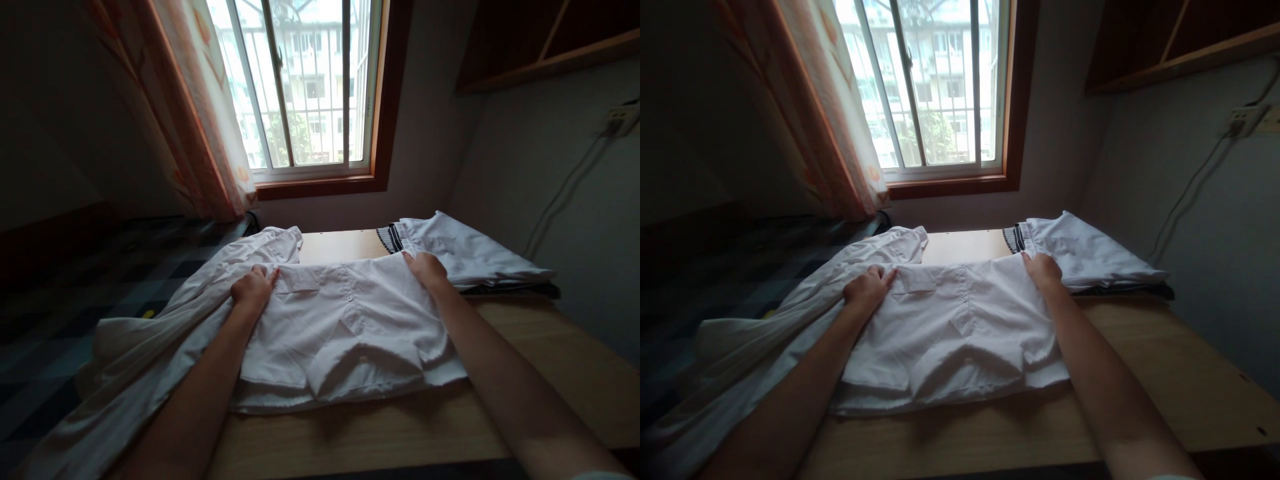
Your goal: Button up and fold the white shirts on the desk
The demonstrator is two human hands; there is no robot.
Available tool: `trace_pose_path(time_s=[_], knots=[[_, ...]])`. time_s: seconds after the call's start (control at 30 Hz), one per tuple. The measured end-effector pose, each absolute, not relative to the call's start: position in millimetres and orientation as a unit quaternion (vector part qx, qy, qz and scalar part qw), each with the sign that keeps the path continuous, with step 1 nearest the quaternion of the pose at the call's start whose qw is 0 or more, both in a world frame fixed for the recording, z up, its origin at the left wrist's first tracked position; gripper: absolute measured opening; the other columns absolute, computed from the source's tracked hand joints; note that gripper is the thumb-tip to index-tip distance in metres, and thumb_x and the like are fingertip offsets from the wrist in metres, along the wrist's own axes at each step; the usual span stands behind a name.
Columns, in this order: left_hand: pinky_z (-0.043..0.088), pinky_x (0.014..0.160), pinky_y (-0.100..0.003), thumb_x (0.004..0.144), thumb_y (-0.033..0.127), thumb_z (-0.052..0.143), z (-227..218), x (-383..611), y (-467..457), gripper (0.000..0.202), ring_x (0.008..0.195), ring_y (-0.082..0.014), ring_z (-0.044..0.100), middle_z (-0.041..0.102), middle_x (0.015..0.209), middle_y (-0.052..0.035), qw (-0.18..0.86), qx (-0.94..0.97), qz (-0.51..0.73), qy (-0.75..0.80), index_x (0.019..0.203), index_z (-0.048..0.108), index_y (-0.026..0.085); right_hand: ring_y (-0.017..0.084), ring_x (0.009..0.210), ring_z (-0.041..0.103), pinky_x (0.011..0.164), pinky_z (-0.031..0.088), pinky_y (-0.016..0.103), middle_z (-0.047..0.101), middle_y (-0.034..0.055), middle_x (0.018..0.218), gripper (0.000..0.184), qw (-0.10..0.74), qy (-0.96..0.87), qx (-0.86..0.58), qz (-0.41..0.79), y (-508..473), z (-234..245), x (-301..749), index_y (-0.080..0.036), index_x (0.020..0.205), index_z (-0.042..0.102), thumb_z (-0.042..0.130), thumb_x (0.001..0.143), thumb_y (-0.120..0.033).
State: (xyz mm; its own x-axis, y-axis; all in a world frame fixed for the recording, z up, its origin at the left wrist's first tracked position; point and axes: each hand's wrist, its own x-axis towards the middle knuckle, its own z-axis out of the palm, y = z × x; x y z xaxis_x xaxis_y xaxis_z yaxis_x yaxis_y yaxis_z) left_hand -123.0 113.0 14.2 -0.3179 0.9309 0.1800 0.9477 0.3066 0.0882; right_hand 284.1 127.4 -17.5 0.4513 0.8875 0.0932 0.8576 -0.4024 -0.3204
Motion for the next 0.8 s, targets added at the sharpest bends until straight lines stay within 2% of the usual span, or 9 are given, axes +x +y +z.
trace_pose_path(time_s=[0.17, 0.3, 0.43, 0.57, 0.67, 0.8], knots=[[0.050, 0.086, -0.043, 0.096, 0.056, 0.038, 11.3, -126.2, 119.4, 0.058, 0.104, -0.0371, 0.069, 0.071, 0.109, -0.0237, 0.028, -0.550, -0.158, -0.819, 0.129, 0.046, 0.010, 0.028, 0.093, 0.070, 0.072, 0.048, 0.030, 0.075, 0.0191, 0.101, 0.045, 0.223, -0.516, -0.826, 0.036, 132.7, -30.4, 293.0, -0.012, 0.098, 0.076, 0.046, 0.099, -0.045], [0.051, 0.088, -0.043, 0.094, 0.052, 0.046, 7.5, -129.3, 122.4, 0.056, 0.110, -0.0375, 0.067, 0.068, 0.118, -0.0247, 0.022, -0.553, -0.183, -0.813, 0.132, 0.043, 0.011, 0.027, 0.089, 0.069, 0.069, 0.045, 0.029, 0.075, 0.0187, 0.097, 0.039, 0.247, -0.520, -0.817, 0.025, 137.1, -37.3, 296.7, -0.012, 0.093, 0.076, 0.050, 0.098, -0.041], [0.051, 0.086, -0.042, 0.096, 0.038, 0.046, 6.7, -129.4, 121.6, 0.045, 0.106, -0.0369, 0.068, 0.071, 0.114, -0.0202, 0.017, -0.564, -0.188, -0.804, 0.134, 0.041, 0.015, 0.028, 0.097, 0.068, 0.075, 0.046, 0.030, 0.073, 0.0200, 0.106, 0.035, 0.272, -0.502, -0.821, 0.027, 137.6, -39.1, 294.5, -0.010, 0.107, 0.073, 0.049, 0.098, -0.034], [0.051, 0.083, -0.041, 0.096, 0.025, 0.041, 6.4, -128.2, 120.1, 0.038, 0.106, -0.0349, 0.068, 0.067, 0.122, -0.0167, 0.032, -0.583, -0.195, -0.788, 0.133, 0.043, 0.019, 0.029, 0.105, 0.067, 0.081, 0.047, 0.032, 0.070, 0.0199, 0.114, 0.039, 0.286, -0.477, -0.831, 0.033, 134.4, -38.0, 290.4, -0.009, 0.123, 0.064, 0.044, 0.099, -0.033], [0.050, 0.082, -0.039, 0.096, 0.022, 0.040, 3.3, -129.3, 120.6, 0.037, 0.105, -0.0331, 0.068, 0.065, 0.125, -0.0163, 0.041, -0.595, -0.181, -0.782, 0.133, 0.045, 0.020, 0.030, 0.106, 0.066, 0.083, 0.048, 0.035, 0.070, 0.0199, 0.115, 0.040, 0.262, -0.481, -0.835, 0.042, 132.3, -36.9, 287.7, -0.010, 0.126, 0.060, 0.040, 0.101, -0.033], [0.049, 0.082, -0.040, 0.097, 0.027, 0.039, 0.5, -130.8, 118.4, 0.039, 0.102, -0.0332, 0.066, 0.061, 0.125, -0.0199, 0.060, -0.604, -0.154, -0.780, 0.135, 0.046, 0.016, 0.030, 0.107, 0.066, 0.084, 0.048, 0.035, 0.069, 0.0204, 0.114, 0.038, 0.233, -0.499, -0.834, 0.040, 131.6, -36.5, 286.8, -0.010, 0.125, 0.059, 0.038, 0.101, -0.032]])
